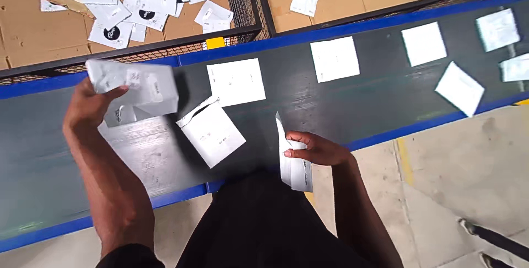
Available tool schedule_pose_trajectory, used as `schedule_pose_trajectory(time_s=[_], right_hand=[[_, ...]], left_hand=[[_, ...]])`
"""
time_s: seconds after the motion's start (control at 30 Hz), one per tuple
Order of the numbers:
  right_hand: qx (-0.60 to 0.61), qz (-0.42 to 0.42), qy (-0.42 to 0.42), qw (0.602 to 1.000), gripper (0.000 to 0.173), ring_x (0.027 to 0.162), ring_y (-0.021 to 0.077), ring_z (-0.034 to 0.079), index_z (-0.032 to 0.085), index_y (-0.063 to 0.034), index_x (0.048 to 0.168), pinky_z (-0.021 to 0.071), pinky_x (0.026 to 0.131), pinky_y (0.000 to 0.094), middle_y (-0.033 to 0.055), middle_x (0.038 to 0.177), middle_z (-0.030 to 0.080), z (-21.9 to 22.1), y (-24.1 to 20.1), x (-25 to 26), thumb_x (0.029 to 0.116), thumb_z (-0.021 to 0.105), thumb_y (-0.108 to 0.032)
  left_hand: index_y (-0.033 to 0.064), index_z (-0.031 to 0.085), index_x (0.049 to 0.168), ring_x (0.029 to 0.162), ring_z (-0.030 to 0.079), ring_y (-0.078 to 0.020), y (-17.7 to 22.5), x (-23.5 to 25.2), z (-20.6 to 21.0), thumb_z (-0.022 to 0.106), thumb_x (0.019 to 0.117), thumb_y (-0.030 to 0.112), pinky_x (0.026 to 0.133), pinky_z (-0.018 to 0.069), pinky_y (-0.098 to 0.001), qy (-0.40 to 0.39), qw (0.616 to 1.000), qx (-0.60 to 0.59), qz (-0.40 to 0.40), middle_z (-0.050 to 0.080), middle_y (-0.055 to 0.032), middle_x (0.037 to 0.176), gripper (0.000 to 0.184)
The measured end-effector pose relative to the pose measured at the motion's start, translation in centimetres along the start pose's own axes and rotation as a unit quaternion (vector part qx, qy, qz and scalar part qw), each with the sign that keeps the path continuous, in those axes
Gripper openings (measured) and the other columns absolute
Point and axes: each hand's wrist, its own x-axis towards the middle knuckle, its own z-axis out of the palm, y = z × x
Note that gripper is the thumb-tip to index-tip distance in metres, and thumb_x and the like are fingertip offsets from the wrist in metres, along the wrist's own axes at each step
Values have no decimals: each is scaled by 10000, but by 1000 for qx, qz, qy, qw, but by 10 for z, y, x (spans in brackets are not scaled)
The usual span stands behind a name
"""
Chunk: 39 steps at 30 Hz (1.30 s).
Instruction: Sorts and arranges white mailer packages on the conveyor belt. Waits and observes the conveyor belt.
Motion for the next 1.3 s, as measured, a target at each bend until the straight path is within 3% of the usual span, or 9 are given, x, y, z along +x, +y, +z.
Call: schedule_pose_trajectory(time_s=[0.2,0.33,0.5,0.57,0.73,0.87,1.0,1.2,1.3], right_hand=[[47,-5,41,998,175,769,104,657,615,-69,1051,570,694,283,27,867,671,12,5,0,982,703,-204],[50,-74,5,996,214,801,113,663,612,-41,1089,587,727,295,47,907,668,20,-2,47,989,688,-215],[-200,-134,50,969,546,615,150,536,578,-80,681,451,579,365,39,658,540,28,-17,210,1003,591,-521],[-318,-108,79,939,461,1031,293,649,713,-4,896,534,924,501,161,1063,671,38,-12,302,919,718,-464],[-426,63,114,895,1182,1069,500,646,331,-2,1559,564,845,651,285,1606,289,106,-28,420,646,969,-398],[-428,94,73,896,1156,1057,538,624,355,-1,1493,521,815,707,338,1385,498,148,-35,417,617,970,-439],[-272,84,12,959,744,1150,434,633,562,-27,1389,485,972,666,269,1236,655,100,-41,371,826,854,-416],[-9,96,408,908,696,1088,122,662,554,-198,1415,563,951,412,24,1255,663,-92,-34,223,904,659,-659],[-50,115,412,902,803,1099,152,677,383,-178,1545,560,961,405,78,1304,666,-123,-9,147,914,728,-535]], left_hand=[[78,168,1604,1168,674,-303,137,61,144,690,982,308,966,607,-478,-191,965,-125,128,555,-158,1437,844],[32,393,1545,1371,494,-420,25,14,113,855,799,479,1127,407,-617,-191,951,244,4,477,-258,1510,985],[-83,271,1561,1443,309,-556,-143,-94,18,829,794,532,1181,289,-657,61,938,300,-165,281,-400,1559,1130],[-59,222,1586,1442,285,-573,-161,-135,8,791,770,648,1133,298,-711,144,912,301,-240,253,-410,1563,1221],[-72,346,1530,1409,313,-590,-160,-162,25,836,617,750,1066,340,-754,198,868,282,-358,305,-417,1522,1323],[-56,339,1505,1333,494,-436,-189,-175,16,934,530,647,1085,430,-605,281,875,175,-352,497,-314,1426,1342],[-77,510,1333,1045,721,-259,-198,-182,7,860,829,172,936,615,-426,288,933,-157,-148,709,-201,1148,662],[-84,543,1303,1010,727,-281,-163,-169,14,642,981,25,919,614,-465,196,938,-285,-18,721,-184,1116,354],[-87,570,1264,981,733,-267,-142,-150,30,632,987,29,902,618,-452,194,940,-282,-10,730,-175,1078,306]])
